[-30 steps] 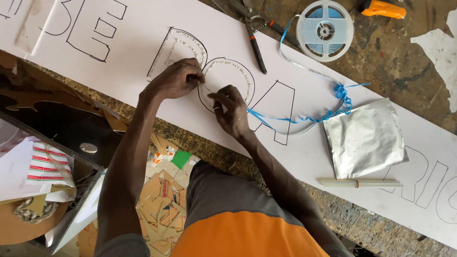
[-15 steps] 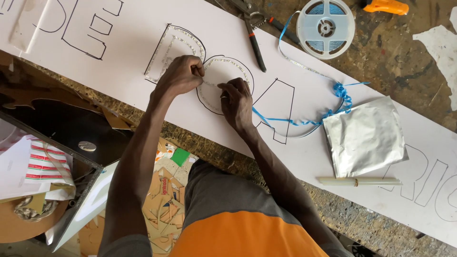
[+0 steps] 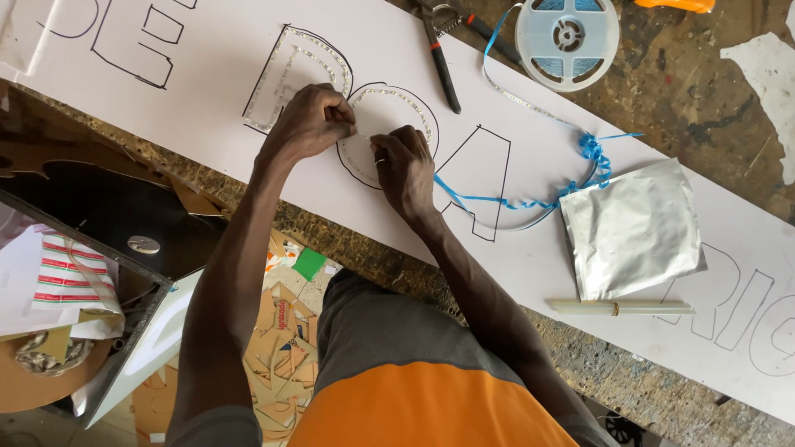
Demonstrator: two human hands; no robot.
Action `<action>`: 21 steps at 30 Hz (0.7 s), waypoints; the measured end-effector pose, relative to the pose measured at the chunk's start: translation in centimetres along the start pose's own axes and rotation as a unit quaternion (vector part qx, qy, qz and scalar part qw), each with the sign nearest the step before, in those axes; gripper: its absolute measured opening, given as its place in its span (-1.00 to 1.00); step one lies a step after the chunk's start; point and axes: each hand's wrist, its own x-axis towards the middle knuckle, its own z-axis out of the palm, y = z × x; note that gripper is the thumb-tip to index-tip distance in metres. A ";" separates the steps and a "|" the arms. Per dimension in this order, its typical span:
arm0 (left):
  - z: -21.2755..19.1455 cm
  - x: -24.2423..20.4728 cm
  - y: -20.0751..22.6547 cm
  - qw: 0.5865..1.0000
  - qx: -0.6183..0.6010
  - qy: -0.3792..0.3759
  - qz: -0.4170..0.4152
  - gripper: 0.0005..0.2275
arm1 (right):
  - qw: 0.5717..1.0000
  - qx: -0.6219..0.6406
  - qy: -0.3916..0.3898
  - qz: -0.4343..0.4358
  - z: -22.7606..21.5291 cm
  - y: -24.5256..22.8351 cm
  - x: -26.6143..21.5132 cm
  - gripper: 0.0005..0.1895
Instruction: The person installs LED light strips onto a white board featuring the outlined letters 'POA'. They use pliers to cut the blue ribbon of the LED strip and carefully place the lights along the drawn contours of the letters.
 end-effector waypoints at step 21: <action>-0.5 -0.5 0.7 1.000 0.001 -0.002 0.024 -0.89 | 0.991 -0.091 -0.041 -0.090 0.9 -0.6 -0.8 -0.87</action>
